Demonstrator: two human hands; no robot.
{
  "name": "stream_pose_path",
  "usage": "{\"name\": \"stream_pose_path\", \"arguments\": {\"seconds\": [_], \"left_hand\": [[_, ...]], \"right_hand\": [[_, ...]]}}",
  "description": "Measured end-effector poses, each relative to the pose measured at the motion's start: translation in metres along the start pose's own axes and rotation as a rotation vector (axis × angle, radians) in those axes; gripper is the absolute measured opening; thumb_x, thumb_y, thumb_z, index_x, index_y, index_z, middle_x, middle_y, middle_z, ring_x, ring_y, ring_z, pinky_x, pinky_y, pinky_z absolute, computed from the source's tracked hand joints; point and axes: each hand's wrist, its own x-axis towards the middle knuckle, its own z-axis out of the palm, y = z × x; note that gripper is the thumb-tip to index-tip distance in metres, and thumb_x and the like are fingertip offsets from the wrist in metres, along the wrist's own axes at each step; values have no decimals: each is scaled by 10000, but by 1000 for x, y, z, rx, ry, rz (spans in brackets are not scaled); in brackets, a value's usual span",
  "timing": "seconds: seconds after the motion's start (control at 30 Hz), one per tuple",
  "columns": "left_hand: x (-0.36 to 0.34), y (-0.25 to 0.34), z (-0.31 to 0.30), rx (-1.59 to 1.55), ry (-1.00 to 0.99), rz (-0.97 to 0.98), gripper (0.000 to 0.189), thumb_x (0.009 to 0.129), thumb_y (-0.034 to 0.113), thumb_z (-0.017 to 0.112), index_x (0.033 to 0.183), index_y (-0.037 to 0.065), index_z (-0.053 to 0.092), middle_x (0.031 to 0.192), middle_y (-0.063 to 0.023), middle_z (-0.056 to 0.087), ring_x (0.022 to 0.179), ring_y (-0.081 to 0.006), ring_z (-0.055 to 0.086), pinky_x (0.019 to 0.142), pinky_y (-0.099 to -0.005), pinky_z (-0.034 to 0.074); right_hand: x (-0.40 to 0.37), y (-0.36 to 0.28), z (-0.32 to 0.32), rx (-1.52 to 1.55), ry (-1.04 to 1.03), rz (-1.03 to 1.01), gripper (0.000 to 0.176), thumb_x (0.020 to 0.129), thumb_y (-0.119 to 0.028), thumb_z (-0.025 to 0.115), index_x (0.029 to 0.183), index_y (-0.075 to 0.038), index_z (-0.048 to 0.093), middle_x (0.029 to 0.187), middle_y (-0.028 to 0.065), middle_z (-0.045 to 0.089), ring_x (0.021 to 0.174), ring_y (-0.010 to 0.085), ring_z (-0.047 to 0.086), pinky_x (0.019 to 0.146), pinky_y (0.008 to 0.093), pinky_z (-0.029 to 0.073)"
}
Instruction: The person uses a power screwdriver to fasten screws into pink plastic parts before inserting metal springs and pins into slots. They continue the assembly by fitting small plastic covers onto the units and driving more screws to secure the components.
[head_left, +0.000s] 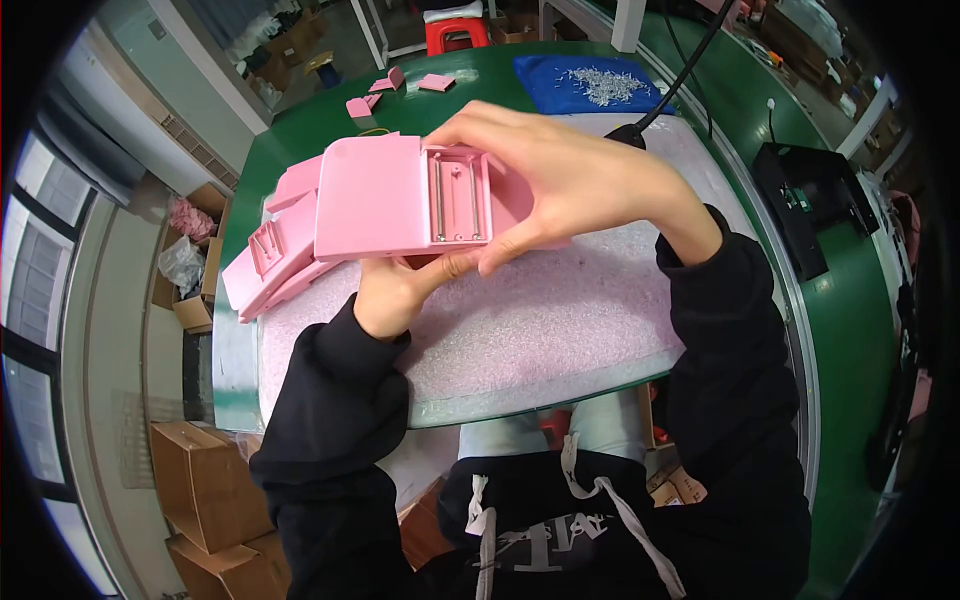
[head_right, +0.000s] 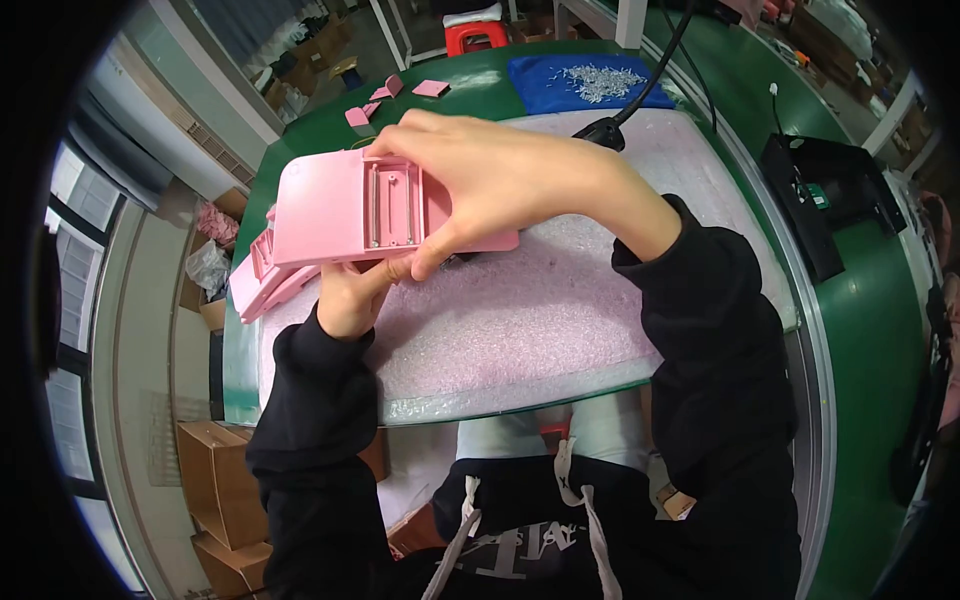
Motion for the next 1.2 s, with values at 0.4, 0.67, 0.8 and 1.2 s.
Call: {"name": "stream_pose_path", "arguments": {"seconds": [0.4,0.67,0.8,1.2], "left_hand": [[25,-16,-20,1522,3,-66,681,701,361,684,1231,27,419,1127,-189,503,1024,-342,488,887,-407,369],[38,18,-40,-303,-12,-107,433,900,268,464,1227,-10,412,1090,-174,574,991,-254,590,837,-324,464],[37,15,-41,-695,-147,-93,486,935,223,364,1327,-45,260,1309,-261,385,1224,-332,404,1010,-432,351],[33,-11,-28,-760,69,-271,465,915,311,477,1248,-5,400,1192,-139,511,1086,-218,523,925,-362,423]], "right_hand": [[-103,25,-76,116,-522,413,613,467,-183,729,1034,-36,547,895,124,593,841,301,570,773,338,450],[-97,2,-72,-115,-444,528,652,577,-174,751,1165,-44,502,1044,122,532,982,301,522,867,345,415],[-36,-4,-60,123,-324,435,579,718,-289,710,1147,21,476,997,157,558,943,275,570,777,344,469],[60,20,-2,646,-497,465,267,849,-91,590,1061,40,495,858,80,585,748,120,595,646,226,496]]}}
